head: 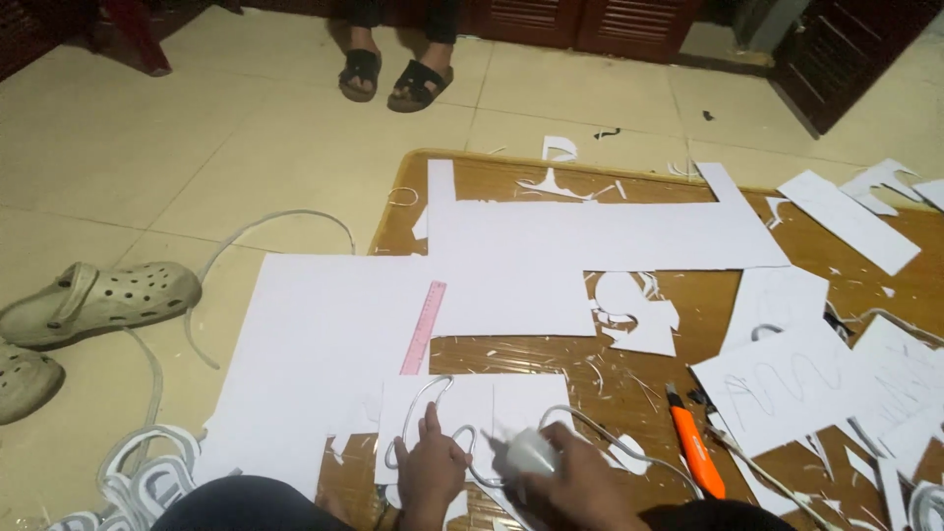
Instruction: Applying glue to a paper template to prepare for the installation of LED strips for a sign.
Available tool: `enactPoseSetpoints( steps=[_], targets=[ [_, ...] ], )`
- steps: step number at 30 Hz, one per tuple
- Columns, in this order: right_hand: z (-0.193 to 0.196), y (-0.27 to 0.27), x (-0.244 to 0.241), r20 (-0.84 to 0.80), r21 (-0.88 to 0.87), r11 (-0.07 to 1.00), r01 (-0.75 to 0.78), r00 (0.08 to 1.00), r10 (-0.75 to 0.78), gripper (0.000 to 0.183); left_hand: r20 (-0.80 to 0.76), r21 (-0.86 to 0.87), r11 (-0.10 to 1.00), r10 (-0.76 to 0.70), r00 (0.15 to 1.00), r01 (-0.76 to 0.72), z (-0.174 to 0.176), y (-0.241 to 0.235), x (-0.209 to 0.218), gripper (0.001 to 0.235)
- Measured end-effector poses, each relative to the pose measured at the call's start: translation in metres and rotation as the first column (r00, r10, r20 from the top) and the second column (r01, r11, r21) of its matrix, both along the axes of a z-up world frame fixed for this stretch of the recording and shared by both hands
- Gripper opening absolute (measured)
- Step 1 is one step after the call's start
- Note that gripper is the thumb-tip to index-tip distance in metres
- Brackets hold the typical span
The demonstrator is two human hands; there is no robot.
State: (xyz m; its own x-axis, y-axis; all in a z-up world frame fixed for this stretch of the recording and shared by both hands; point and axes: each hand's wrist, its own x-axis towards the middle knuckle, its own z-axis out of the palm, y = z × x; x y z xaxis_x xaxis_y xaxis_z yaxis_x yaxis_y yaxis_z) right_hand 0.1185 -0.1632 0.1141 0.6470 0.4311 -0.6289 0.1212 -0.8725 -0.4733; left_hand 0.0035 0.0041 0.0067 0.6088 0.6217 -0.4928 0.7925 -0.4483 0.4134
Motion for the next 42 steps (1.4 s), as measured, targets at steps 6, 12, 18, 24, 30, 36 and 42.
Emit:
enactPoseSetpoints(
  steps=[6,12,18,24,30,36,42],
  targets=[
    [-0.061,-0.019,-0.007,0.153,0.025,0.969,-0.244,0.959,0.238,0.064,0.050,-0.012,0.999,0.030,0.998,-0.030,-0.027,0.004,-0.002,0.060],
    [-0.077,-0.017,-0.008,0.236,0.034,0.958,-0.286,0.933,0.271,0.061,0.017,-0.015,1.000,-0.011,1.000,0.011,0.005,-0.002,-0.004,0.018],
    [-0.062,-0.008,-0.017,0.223,0.001,0.948,-0.318,0.924,0.310,0.060,0.003,-0.061,0.995,0.073,0.997,-0.073,0.004,0.000,-0.001,0.059],
    [-0.071,-0.008,-0.015,0.277,0.057,0.946,-0.318,0.916,0.291,0.059,0.032,-0.059,0.994,0.096,0.995,-0.094,0.013,-0.003,-0.003,0.096],
    [-0.065,-0.005,-0.016,0.277,0.066,0.937,-0.343,0.908,0.313,0.056,0.039,-0.024,0.998,0.058,0.998,-0.057,-0.005,-0.001,-0.003,0.092],
    [-0.066,-0.005,-0.016,0.283,0.076,0.932,-0.356,0.903,0.322,0.052,0.038,-0.016,1.000,0.025,0.999,-0.025,0.004,-0.003,-0.004,0.037],
    [-0.057,-0.003,-0.019,0.254,0.030,0.936,-0.351,0.908,0.333,0.051,-0.065,-0.015,0.999,-0.031,0.997,0.031,0.024,-0.005,-0.001,0.015]
  ],
)
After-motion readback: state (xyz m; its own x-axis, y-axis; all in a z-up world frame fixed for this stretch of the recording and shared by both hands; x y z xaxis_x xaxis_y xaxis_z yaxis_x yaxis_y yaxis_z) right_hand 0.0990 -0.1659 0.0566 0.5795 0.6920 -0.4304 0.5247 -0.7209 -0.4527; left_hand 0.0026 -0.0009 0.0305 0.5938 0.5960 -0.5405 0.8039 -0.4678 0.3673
